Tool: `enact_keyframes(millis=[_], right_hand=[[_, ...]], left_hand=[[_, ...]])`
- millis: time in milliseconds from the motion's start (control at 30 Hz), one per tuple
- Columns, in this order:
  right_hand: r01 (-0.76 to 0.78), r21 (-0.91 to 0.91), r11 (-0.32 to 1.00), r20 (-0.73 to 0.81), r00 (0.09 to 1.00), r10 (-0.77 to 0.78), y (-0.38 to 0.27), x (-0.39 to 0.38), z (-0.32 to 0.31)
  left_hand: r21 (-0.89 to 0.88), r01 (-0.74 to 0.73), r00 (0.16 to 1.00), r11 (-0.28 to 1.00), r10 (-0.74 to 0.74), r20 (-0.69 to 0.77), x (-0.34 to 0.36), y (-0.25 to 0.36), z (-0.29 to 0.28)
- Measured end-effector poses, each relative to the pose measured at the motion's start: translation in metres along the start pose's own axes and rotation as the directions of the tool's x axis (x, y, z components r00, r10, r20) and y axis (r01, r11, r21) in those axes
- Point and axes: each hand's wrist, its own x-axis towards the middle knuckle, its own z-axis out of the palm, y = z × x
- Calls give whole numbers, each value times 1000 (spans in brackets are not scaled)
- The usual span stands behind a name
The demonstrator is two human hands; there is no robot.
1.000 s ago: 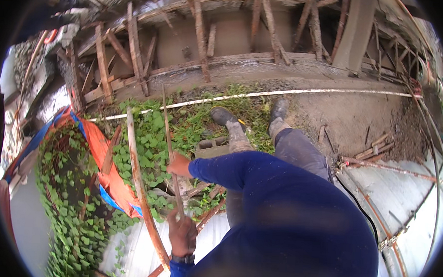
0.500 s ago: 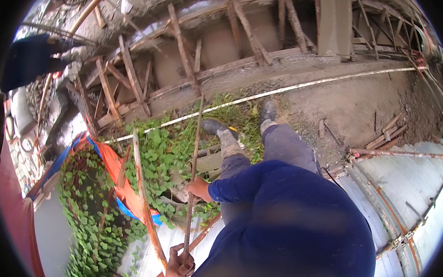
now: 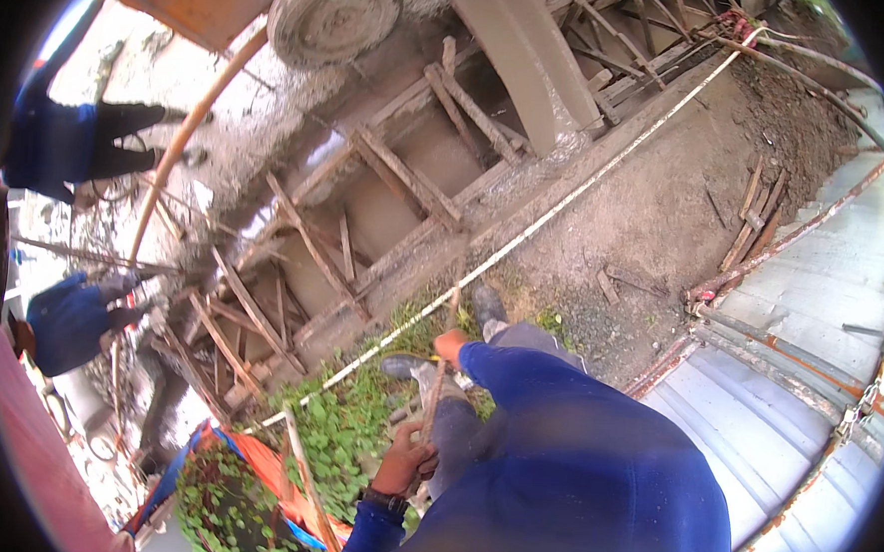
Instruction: The person uses a long metal rod to push and level wet concrete within a wooden formwork. They repeatedly move the rod back and forth to distribute the material evenly across the surface.
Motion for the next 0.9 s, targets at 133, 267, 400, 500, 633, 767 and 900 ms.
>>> enact_keyframes(millis=[133,267,400,500,633,767,900], right_hand=[[-277,639,718,-107,891,440,61,-10,-47],[-293,950,112,199,840,505,-55,-43,-153],[-202,971,128,119,872,474,-39,-122,-201],[-227,895,384,64,918,392,-54,-155,-231],[-44,763,645,-171,949,266,-45,-199,-256],[56,688,723,-451,814,366,-14,-270,-275],[-280,415,866,-588,643,490,75,-370,-257]], left_hand=[[23,-4,994,1000,2,109,34,28,32],[104,-47,998,993,42,48,-6,62,31],[186,-34,991,982,8,136,-17,73,64],[262,-50,995,964,26,96,-24,77,68],[264,-16,1000,964,10,22,-3,70,41],[400,49,992,915,1,-123,32,71,5],[369,10,999,930,2,-32,65,62,-43]])
